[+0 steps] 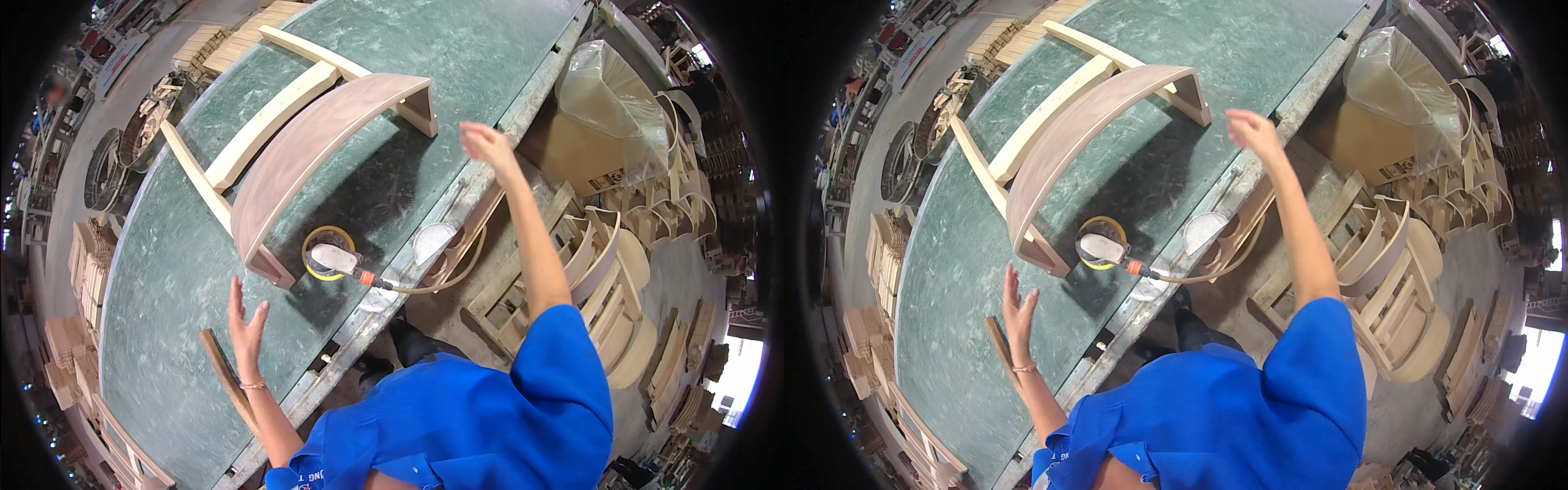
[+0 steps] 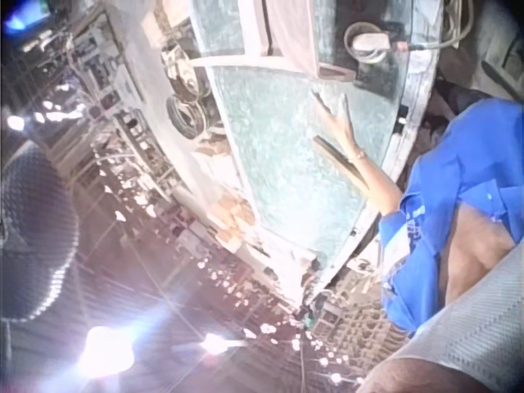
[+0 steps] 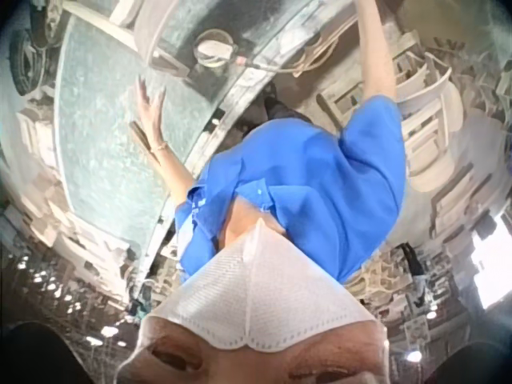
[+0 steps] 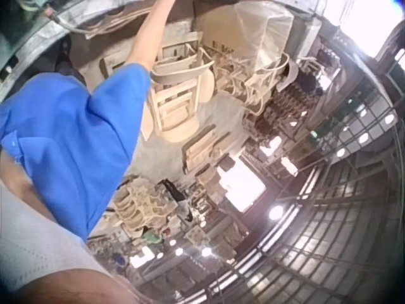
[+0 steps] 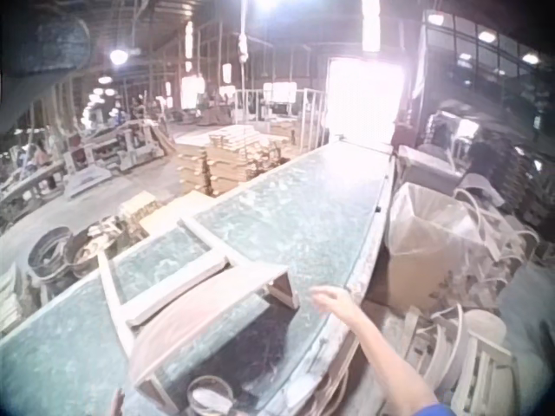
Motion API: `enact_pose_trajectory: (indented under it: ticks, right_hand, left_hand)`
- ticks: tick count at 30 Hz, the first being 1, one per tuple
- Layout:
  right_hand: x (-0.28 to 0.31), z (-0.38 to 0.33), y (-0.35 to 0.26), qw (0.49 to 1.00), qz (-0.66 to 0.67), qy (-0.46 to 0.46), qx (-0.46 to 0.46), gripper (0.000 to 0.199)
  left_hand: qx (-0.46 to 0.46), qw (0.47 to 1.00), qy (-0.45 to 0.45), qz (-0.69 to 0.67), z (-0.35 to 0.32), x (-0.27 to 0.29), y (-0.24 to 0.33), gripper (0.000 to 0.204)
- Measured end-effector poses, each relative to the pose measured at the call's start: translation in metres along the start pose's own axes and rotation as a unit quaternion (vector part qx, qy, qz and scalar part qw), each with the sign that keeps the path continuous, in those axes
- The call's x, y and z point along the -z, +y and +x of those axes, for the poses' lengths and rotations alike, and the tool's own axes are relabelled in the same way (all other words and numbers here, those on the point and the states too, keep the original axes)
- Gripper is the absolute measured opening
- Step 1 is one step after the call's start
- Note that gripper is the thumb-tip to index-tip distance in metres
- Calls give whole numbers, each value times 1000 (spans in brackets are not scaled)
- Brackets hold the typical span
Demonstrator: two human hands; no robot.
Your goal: The person sands curved wooden chair parts using a handheld orbital sander. They repeatedly pick up pieces, sand flat and curved surfaces, flip the parts, and place them back on the workbench or floor.
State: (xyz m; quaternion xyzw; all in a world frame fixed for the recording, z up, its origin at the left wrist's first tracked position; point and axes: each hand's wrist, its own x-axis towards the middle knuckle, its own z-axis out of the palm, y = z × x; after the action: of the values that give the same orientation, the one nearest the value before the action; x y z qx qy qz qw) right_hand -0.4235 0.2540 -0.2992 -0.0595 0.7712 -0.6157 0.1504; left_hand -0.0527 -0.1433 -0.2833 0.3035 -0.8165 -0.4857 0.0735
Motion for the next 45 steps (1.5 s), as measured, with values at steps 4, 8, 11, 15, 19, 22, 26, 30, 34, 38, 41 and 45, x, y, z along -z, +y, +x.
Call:
enact_pose_trajectory:
  ticks: [4,8,11,15,19,22,26,30,34,38,41,45]
  right_hand:
    - [-18,-44,70,986,105,13,-132,31]
    - [-58,-78,65,973,128,-12,-189,32]
    - [-82,-78,37,979,118,-84,-144,34]
    - [-124,-66,-22,968,128,-202,-73,43]
    - [-164,-63,-73,937,198,-288,-9,57]
    - [-196,-58,-100,918,277,-282,-25,51]
    - [-227,-46,-120,937,272,-202,-87,36]
    - [-226,-44,-114,910,312,-265,-67,31]
    - [-198,-32,-64,928,199,-315,-23,24]
    - [-157,-52,-6,971,-39,-232,-46,17]
    - [-125,-89,29,967,-51,-230,-98,16]
    - [-93,-122,70,884,-440,-117,103,41]
  left_hand:
    - [21,994,29,-103,-16,-36,-62,65]
    - [42,997,60,26,-56,-64,-89,51]
    - [95,981,42,161,-71,-81,-75,50]
    - [56,965,36,253,-87,-94,-73,57]
    - [30,954,57,294,-96,-105,-77,66]
    - [27,956,77,283,-98,-107,-80,65]
    - [16,963,84,255,-95,-105,-79,63]
    - [34,979,171,106,-79,-98,-80,47]
    - [10,948,231,217,-64,-97,-109,44]
    - [-1,930,211,302,-66,-109,-118,51]
    - [-1,926,209,314,-66,-110,-117,50]
    - [-11,924,214,316,-64,-111,-117,48]
